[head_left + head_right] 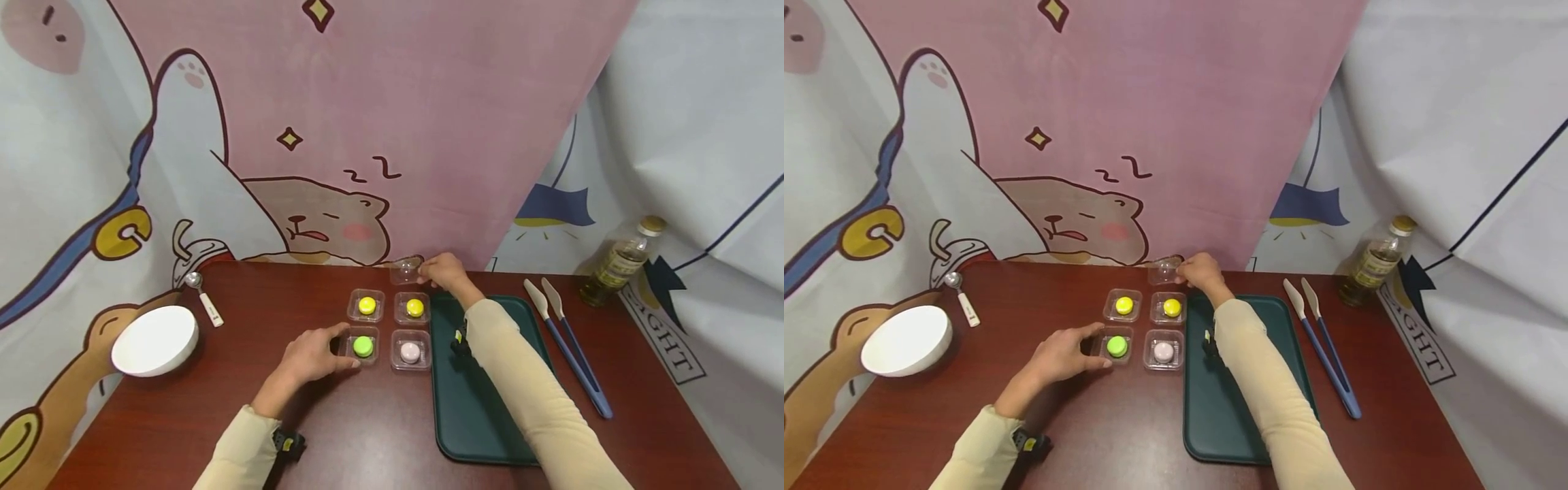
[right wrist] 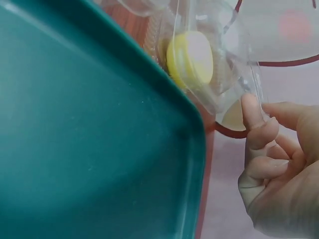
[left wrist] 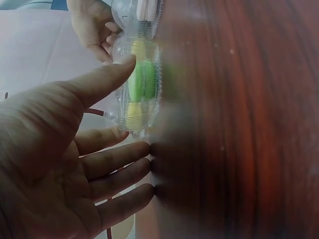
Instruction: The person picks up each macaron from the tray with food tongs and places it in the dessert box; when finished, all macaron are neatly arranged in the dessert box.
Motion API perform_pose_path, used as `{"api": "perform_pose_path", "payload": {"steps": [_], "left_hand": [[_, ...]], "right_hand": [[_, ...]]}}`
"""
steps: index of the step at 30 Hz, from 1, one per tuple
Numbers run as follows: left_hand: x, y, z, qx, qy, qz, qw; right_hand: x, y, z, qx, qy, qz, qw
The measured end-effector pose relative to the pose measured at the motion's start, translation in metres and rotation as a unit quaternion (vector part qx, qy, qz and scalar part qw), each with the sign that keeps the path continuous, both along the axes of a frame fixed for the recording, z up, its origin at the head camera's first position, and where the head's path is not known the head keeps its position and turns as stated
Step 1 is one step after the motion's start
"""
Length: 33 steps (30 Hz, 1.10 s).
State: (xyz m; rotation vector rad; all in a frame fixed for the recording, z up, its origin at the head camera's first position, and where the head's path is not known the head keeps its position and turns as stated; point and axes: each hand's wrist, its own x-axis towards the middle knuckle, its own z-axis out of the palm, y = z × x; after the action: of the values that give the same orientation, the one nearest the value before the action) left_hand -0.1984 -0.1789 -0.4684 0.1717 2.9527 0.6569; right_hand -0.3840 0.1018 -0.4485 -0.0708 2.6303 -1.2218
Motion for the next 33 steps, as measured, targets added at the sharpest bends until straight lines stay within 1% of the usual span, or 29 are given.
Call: {"api": "perform_pose_path", "payload": {"steps": [4,9,12,17,20,24,28,33], "left_hand": [[-0.002,0.000,0.001,0.001,-0.003,0.002,1.0000],[-0.002,-0.002,0.002,0.001,-0.005,0.001,1.0000],[-0.001,-0.004,0.004,-0.001,-0.003,0.003,1.0000],[0.000,-0.006,0.004,-0.002,0.000,0.008,1.0000],[0.000,-0.004,0.003,0.001,0.000,0.007,1.0000],[0.000,-0.002,0.000,0.004,0.000,0.006,1.0000],[0.000,0.000,-0.001,0.004,0.001,0.002,1.0000],[0.000,0.001,-0.001,0.001,0.003,-0.002,1.0000]], "right_hand": [[0.009,0.006,0.003,-0.027,0.008,0.010,1.000],[0.026,0.012,0.008,-0.028,0.037,0.034,0.998],[0.036,0.013,0.012,-0.031,0.045,0.045,0.997],[0.048,0.015,0.019,-0.035,0.034,0.042,0.998],[0.054,0.020,0.023,-0.063,0.018,0.030,0.997],[0.064,0.030,0.025,-0.104,0.003,0.024,0.994],[0.076,0.035,0.026,-0.111,0.008,0.030,0.993],[0.088,0.032,0.026,-0.106,0.014,0.035,0.994]]}}
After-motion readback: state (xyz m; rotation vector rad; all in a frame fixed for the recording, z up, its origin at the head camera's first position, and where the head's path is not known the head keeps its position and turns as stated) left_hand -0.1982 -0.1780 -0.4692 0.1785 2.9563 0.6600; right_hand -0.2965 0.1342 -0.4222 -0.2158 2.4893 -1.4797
